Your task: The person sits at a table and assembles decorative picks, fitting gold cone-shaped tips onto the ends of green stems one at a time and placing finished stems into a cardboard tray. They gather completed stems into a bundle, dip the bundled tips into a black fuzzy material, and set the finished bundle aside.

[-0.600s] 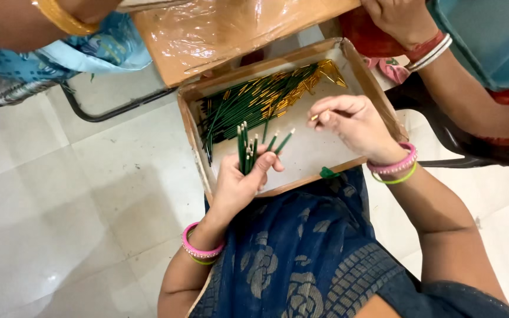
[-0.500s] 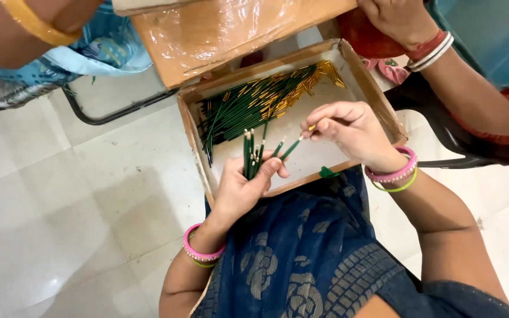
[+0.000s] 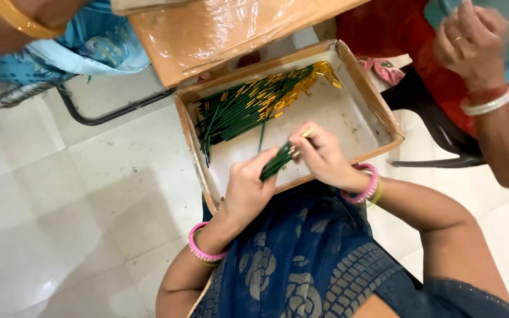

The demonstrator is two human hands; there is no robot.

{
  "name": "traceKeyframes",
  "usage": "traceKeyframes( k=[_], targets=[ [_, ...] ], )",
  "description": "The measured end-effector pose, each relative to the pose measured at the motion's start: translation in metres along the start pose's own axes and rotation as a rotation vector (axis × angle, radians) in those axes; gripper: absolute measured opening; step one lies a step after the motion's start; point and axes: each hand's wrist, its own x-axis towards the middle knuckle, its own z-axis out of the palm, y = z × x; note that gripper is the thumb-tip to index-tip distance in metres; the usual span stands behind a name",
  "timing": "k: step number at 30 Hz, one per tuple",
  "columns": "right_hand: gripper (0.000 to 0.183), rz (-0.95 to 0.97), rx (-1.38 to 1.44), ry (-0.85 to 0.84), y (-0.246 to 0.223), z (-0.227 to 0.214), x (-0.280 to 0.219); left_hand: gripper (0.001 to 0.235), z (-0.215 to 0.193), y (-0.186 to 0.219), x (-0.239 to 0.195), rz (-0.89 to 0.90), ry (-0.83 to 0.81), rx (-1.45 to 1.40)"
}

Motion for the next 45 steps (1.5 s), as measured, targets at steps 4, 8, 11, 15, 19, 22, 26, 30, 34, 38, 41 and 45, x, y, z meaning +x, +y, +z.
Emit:
traceKeyframes(
  k=[4, 8, 11, 15, 19, 22, 26, 30, 34, 38, 41, 45],
  targets=[
    [0.009, -0.062, -0.402, -0.164, 0.022, -0.018, 0.041, 0.034, 0.004, -0.050, -0.001, -0.025, 0.039, 0.281],
    [0.018, -0.306, -1.030, -0.315, 0.095, -0.086, 0.090, 0.020, -0.020, -0.063, -0.004, -0.287, 0.179, 0.319],
    [0.025, -0.041, -1.167, -0.228, 0.175, -0.154, 0.119, 0.029, -0.029, -0.069, -0.009, -0.355, 0.302, -0.117],
    [0.020, 0.048, -1.202, -0.097, 0.182, -0.162, 0.134, 0.039, -0.024, -0.101, -0.023, -0.583, 0.108, -0.402],
    [0.015, 0.144, -1.213, 0.014, 0.209, -0.163, 0.132, 0.031, -0.003, -0.118, -0.037, -0.747, -0.136, -0.323],
    [0.016, 0.205, -1.300, -0.003, 0.181, -0.147, 0.130, 0.027, 0.005, -0.122, -0.041, -0.629, -0.133, -0.345],
    [0.022, 0.368, -1.250, -0.034, 0.119, -0.120, 0.129, 0.029, -0.002, -0.090, -0.023, -0.615, -0.082, -0.240],
    [0.021, 0.251, -1.189, 0.022, 0.156, -0.137, 0.123, 0.029, 0.003, -0.095, -0.026, -0.581, -0.149, -0.194],
    [0.014, 0.187, -1.146, 0.098, 0.180, -0.146, 0.127, 0.029, 0.004, -0.102, -0.030, -0.594, -0.180, -0.256],
    [0.017, 0.356, -1.173, 0.116, 0.162, -0.138, 0.132, 0.033, 0.001, -0.101, -0.025, -0.654, -0.138, -0.320],
    [0.028, 0.373, -1.170, 0.080, 0.152, -0.140, 0.123, 0.034, -0.002, -0.095, -0.022, -0.614, -0.007, -0.393],
    [0.029, 0.205, -0.828, 0.062, 0.133, -0.131, 0.101, 0.028, -0.012, -0.070, -0.014, -0.558, 0.132, -0.593]
  ],
)
